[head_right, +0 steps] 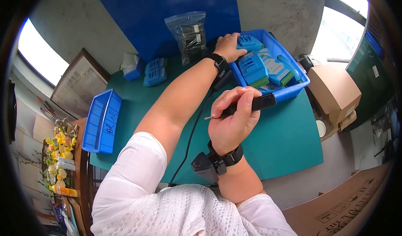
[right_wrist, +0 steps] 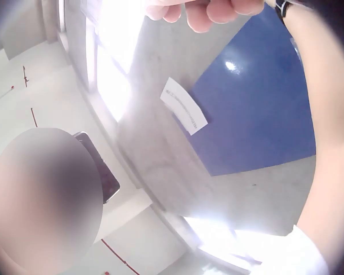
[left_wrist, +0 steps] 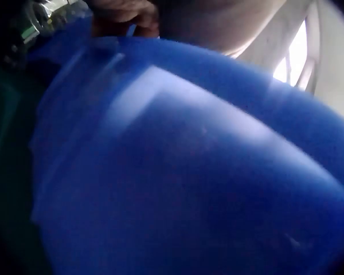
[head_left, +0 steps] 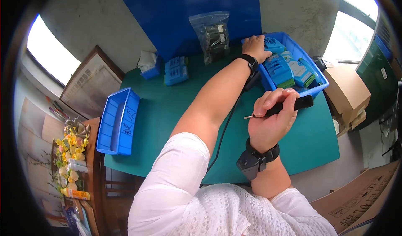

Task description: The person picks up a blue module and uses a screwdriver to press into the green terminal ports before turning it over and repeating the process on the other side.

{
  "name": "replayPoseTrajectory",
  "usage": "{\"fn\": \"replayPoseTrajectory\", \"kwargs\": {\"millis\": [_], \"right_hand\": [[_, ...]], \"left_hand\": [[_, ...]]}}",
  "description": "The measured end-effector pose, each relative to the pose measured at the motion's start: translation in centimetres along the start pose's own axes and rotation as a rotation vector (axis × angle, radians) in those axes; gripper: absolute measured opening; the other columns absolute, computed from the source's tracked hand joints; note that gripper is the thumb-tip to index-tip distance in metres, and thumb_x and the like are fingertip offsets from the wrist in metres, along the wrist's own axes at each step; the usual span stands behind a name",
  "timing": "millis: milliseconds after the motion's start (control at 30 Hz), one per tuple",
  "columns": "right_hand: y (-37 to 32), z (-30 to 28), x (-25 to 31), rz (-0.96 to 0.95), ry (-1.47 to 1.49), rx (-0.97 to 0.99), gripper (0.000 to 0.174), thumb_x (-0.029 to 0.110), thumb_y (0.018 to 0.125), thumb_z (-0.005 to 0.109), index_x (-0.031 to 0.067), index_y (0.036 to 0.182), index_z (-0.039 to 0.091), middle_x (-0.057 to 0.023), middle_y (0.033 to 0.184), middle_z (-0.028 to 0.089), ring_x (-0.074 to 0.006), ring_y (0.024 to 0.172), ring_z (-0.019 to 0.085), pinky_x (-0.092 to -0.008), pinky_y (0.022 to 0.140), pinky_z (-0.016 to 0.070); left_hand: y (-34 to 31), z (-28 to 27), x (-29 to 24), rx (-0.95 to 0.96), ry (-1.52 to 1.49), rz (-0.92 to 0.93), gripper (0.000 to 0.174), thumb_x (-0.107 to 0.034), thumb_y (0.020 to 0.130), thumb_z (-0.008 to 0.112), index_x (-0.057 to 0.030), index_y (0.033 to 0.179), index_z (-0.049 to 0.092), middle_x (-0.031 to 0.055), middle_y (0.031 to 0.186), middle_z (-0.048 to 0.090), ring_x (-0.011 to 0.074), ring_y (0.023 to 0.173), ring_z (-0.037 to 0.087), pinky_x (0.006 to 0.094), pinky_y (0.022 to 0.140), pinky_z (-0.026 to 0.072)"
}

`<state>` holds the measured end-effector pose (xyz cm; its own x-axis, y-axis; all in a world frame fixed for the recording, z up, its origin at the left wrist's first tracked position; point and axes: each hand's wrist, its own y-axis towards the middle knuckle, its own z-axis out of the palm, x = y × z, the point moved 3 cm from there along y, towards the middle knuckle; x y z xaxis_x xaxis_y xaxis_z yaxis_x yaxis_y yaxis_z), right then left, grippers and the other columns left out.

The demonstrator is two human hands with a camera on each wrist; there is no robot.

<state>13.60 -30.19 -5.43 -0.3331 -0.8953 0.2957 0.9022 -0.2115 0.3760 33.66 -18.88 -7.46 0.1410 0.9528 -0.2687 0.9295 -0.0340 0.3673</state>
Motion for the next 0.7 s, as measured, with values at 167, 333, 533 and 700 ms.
{"fn": "replayPoseTrajectory", "kwargs": {"millis": [167, 333, 533, 700], "right_hand": [[-0.1, 0.1, -0.1, -0.018, -0.028, 0.019, 0.019, 0.022, 0.095, 0.038, 0.0060, 0.090, 0.047, -0.0063, 0.053, 0.048, -0.0109, 0.040, 0.038, -0.0218, 0.037, 0.0323], [0.0, 0.0, -0.2, -0.018, -0.052, 0.003, 0.018, 0.022, 0.094, 0.039, 0.0063, 0.091, 0.047, -0.0060, 0.054, 0.047, -0.0107, 0.040, 0.038, -0.0215, 0.037, 0.0316], [0.4, -0.3, -0.3, 0.001, -0.082, -0.035, 0.019, 0.024, 0.094, 0.042, 0.0070, 0.088, 0.049, -0.0042, 0.055, 0.048, -0.0108, 0.041, 0.039, -0.0218, 0.038, 0.0306], [0.6, -0.6, -1.0, 0.000, -0.139, -0.083, 0.020, 0.025, 0.093, 0.044, 0.0079, 0.084, 0.049, -0.0034, 0.058, 0.049, -0.0108, 0.043, 0.041, -0.0227, 0.040, 0.0314]], "left_hand": [[0.5, 0.8, -0.1, -0.001, -0.047, 0.004, 0.064, -0.032, 0.071, 0.065, -0.0014, 0.123, 0.044, 0.0209, 0.118, 0.050, 0.0324, 0.112, 0.045, 0.0403, 0.097, 0.0326], [0.5, 1.9, 0.7, -0.118, -0.268, 0.136, 0.055, -0.019, 0.075, 0.062, 0.0002, 0.123, 0.043, 0.0209, 0.119, 0.049, 0.0335, 0.113, 0.045, 0.0395, 0.099, 0.0335], [-2.3, -1.9, 1.8, -0.092, -0.523, 0.067, 0.045, -0.012, 0.078, 0.059, 0.0002, 0.119, 0.047, 0.0176, 0.116, 0.051, 0.0281, 0.102, 0.054, 0.0371, 0.087, 0.0439], [-8.2, -5.1, 2.9, 0.174, -0.620, 0.091, 0.041, -0.015, 0.080, 0.058, -0.0027, 0.119, 0.048, 0.0142, 0.112, 0.055, 0.0229, 0.104, 0.052, 0.0355, 0.088, 0.0413]]}}
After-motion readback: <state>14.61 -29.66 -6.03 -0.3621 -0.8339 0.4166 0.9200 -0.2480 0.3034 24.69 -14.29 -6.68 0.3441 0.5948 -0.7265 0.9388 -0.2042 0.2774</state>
